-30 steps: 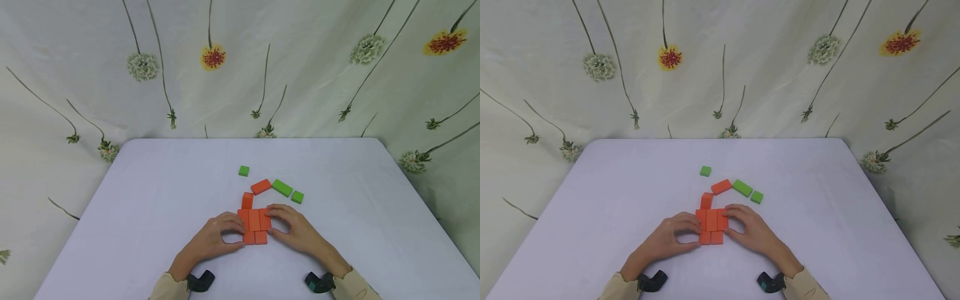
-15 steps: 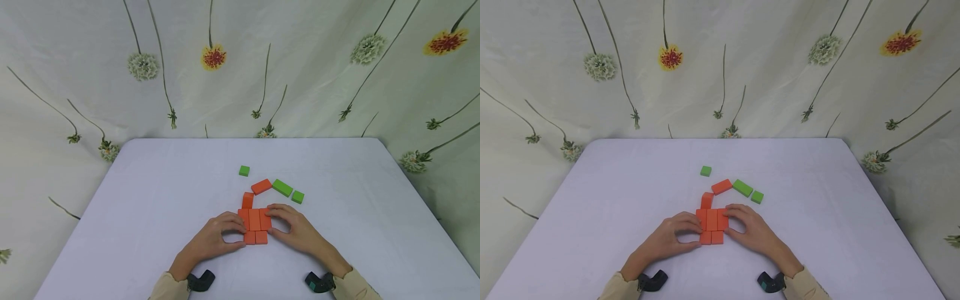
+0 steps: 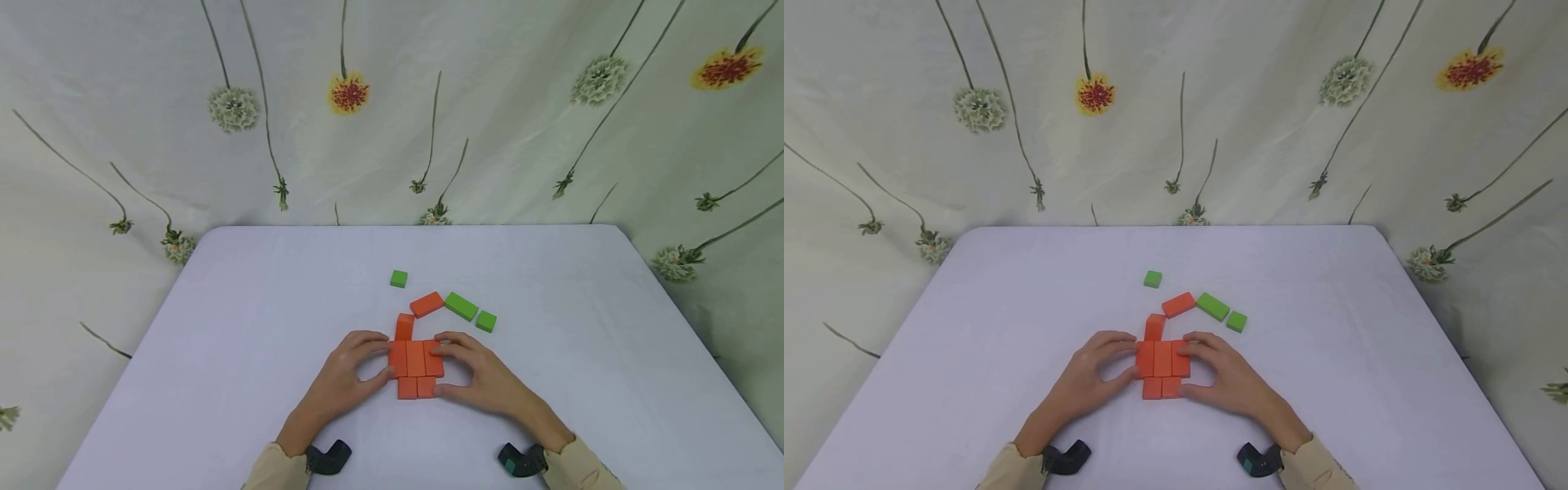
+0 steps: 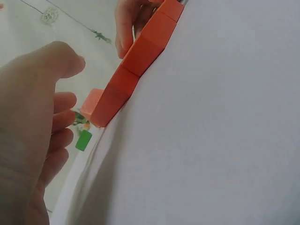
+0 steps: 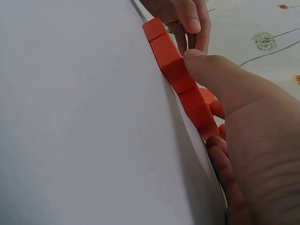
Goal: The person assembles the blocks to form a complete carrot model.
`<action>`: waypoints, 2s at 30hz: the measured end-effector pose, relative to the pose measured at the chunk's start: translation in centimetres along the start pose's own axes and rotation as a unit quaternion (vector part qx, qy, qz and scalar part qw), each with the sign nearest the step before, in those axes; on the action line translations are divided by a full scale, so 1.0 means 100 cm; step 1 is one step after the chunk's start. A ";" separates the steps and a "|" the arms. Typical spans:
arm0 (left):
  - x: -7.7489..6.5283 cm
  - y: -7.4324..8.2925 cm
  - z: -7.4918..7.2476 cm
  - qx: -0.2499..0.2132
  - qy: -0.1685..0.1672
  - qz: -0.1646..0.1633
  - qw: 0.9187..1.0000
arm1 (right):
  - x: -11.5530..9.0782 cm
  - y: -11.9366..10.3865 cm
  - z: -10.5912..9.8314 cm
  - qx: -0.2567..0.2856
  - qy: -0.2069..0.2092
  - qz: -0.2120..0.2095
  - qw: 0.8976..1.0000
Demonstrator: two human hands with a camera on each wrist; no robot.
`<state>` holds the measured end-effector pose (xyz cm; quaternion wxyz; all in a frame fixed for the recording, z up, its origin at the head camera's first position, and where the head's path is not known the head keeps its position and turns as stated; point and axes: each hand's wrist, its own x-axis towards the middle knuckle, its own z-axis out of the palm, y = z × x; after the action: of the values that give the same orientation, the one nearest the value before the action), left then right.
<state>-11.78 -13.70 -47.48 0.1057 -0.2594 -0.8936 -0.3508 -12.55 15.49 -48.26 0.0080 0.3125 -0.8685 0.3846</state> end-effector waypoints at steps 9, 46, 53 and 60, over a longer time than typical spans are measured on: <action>-0.001 0.001 0.000 0.010 -0.041 -0.053 0.998 | 0.001 -0.001 0.001 -0.004 -0.002 0.002 1.000; -0.001 -0.004 0.002 -0.001 -0.058 -0.041 0.997 | 0.063 0.007 -0.021 -0.046 0.071 0.065 0.994; -0.001 -0.004 0.003 -0.003 -0.056 -0.035 0.998 | 0.079 0.017 -0.022 -0.084 0.047 0.080 0.992; -0.001 -0.003 0.002 -0.003 -0.060 -0.044 0.997 | 0.086 0.019 -0.022 -0.097 0.020 0.091 0.991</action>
<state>-11.87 -13.77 -47.83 0.0354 -0.2405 -0.9078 -0.3418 -20.97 13.35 -45.76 0.0209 0.2219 -0.9262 0.3042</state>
